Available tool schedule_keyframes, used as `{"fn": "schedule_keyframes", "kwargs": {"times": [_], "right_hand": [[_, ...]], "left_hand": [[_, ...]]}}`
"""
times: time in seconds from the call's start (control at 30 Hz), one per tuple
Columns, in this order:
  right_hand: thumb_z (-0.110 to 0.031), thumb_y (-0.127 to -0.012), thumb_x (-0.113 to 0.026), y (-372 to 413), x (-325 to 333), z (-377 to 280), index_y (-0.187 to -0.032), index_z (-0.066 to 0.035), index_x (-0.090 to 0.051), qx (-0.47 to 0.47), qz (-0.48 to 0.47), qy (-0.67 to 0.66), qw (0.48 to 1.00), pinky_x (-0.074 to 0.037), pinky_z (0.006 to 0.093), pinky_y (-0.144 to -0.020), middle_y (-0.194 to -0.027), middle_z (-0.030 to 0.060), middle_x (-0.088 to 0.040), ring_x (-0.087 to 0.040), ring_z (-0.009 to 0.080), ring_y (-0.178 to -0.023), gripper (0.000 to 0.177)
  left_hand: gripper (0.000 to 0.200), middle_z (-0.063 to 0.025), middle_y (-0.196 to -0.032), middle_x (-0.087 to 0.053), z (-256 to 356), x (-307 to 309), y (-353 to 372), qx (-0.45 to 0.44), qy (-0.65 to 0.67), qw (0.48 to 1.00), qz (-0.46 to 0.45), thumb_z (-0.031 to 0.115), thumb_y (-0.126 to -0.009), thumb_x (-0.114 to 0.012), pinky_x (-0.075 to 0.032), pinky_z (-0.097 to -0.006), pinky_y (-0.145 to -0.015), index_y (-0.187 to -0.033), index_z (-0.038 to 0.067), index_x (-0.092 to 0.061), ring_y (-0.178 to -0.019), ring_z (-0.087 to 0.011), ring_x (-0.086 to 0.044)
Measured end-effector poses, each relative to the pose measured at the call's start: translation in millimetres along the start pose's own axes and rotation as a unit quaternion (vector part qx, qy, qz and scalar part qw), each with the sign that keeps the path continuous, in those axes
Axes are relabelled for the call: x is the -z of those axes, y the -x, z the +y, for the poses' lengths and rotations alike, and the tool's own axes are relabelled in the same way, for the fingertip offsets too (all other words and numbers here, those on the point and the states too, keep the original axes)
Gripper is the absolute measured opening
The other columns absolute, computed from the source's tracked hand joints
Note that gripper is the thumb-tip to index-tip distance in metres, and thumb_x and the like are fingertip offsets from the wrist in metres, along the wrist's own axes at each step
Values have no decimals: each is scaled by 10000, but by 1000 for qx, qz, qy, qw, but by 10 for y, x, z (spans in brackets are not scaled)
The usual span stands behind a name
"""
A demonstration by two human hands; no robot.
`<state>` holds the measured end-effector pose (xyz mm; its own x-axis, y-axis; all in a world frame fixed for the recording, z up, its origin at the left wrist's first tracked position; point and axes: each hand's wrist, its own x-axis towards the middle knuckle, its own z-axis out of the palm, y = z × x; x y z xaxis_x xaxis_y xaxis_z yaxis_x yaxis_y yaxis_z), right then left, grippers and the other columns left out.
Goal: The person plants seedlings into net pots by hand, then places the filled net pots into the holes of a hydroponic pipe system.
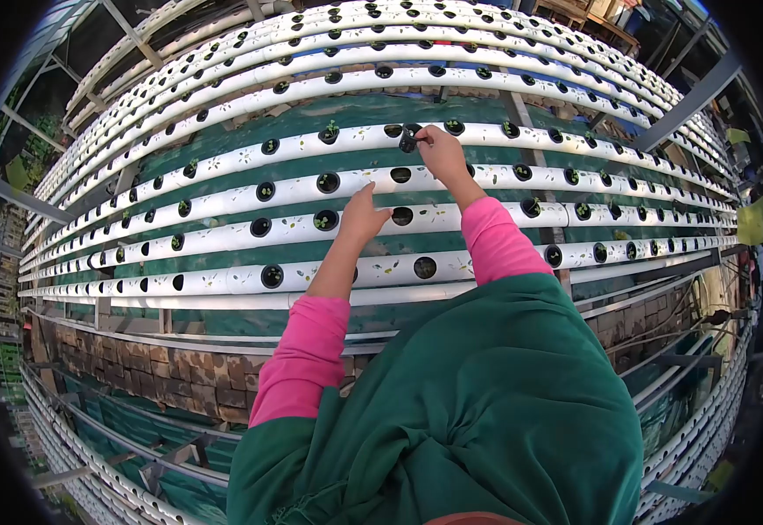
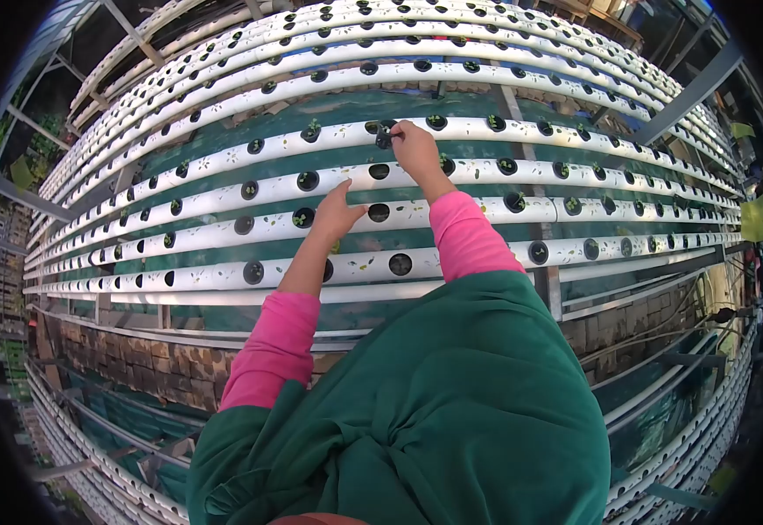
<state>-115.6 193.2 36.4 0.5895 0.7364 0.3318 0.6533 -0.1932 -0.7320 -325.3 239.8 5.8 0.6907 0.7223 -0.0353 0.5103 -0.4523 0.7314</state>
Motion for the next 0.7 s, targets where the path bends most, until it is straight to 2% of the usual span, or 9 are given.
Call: {"fn": "schedule_keyframes", "kwargs": {"times": [0.03, 0.1, 0.13, 0.3, 0.37, 0.53, 0.6, 0.63, 0.7], "right_hand": [[-101, -809, -627, -113, -77, 43, -975, -55, -648, 4, -7, -2, 1000, -502, 349, -710, -861, 133, -685, -662, 276, -779, 174], [-104, -804, -634, -282, -241, 87, -960, -57, -655, 7, 37, 9, 999, -502, 355, -704, -841, 128, -684, -660, 282, -770, 165], [-105, -806, -627, -352, -311, 70, -932, -66, -658, -18, 51, -20, 998, -505, 404, -720, -829, 161, -678, -654, 341, -796, 136], [-129, -803, -631, -586, -662, 355, -923, -82, -671, -33, 32, 1, 999, -508, 422, -742, -861, 163, -684, -654, 347, -829, 135], [-134, -801, -636, -583, -729, 484, -957, -89, -678, -40, 20, 80, 996, -511, 402, -728, -861, 141, -689, -663, 321, -816, 167], [-147, -790, -642, -565, -573, 293, -977, -111, -695, -6, -23, 114, 993, -512, 427, -758, -914, 159, -686, -657, 342, -870, 198], [-161, -787, -651, -547, -532, 183, -980, -105, -694, 13, -18, 173, 985, -513, 426, -757, -951, 171, -677, -652, 350, -870, 206], [-161, -787, -651, -531, -555, 130, -980, -105, -694, 14, -22, 172, 985, -513, 426, -757, -951, 171, -677, -652, 350, -870, 206], [-176, -785, -660, -471, -649, -15, -977, -96, -693, 82, -60, 104, 989, -515, 414, -745, -961, 175, -671, -652, 351, -852, 210]], "left_hand": [[696, -246, -1295, -517, 8, 5, 21, 12, -10, 1000, 1, 250, -747, -727, -407, -413, -1015, -1336, -5, -458, -1204, -369, -502], [667, -242, -1281, -527, 11, -2, 64, 35, 9, 999, 10, 239, -747, -720, -411, -414, -1010, -1318, -4, -475, -1189, -369, -511], [659, -239, -1273, -531, 13, -8, 81, 37, 16, 999, 21, 236, -746, -718, -414, -413, -1005, -1312, -4, -481, -1184, -367, -514], [588, -213, -1282, -546, 20, -24, 120, 32, 11, 998, 56, 217, -767, -697, -428, -395, -988, -1285, 3, -517, -1180, -343, -533], [571, -209, -1267, -558, -19, -51, 129, 35, 24, 997, 72, 215, -769, -695, -432, -394, -984, -1273, 6, -528, -1170, -347, -539], [565, -202, -1251, -572, -8, -61, 125, 39, 33, 995, 86, 226, -776, -695, -438, -388, -976, -1270, 8, -531, -1155, -328, -555], [562, -203, -1252, -572, -25, -53, 120, 40, 40, 994, 89, 228, -779, -694, -439, -385, -974, -1271, 10, -531, -1154, -326, -557], [559, -203, -1253, -571, -35, -55, 125, 40, 48, 994, 90, 231, -783, -692, -440, -382, -972, -1273, 13, -531, -1154, -324, -559], [557, -208, -1263, -558, -73, -66, 111, 39, 68, 993, 88, 224, -779, -691, -434, -387, -978, -1266, 6, -530, -1156, -338, -549]]}}
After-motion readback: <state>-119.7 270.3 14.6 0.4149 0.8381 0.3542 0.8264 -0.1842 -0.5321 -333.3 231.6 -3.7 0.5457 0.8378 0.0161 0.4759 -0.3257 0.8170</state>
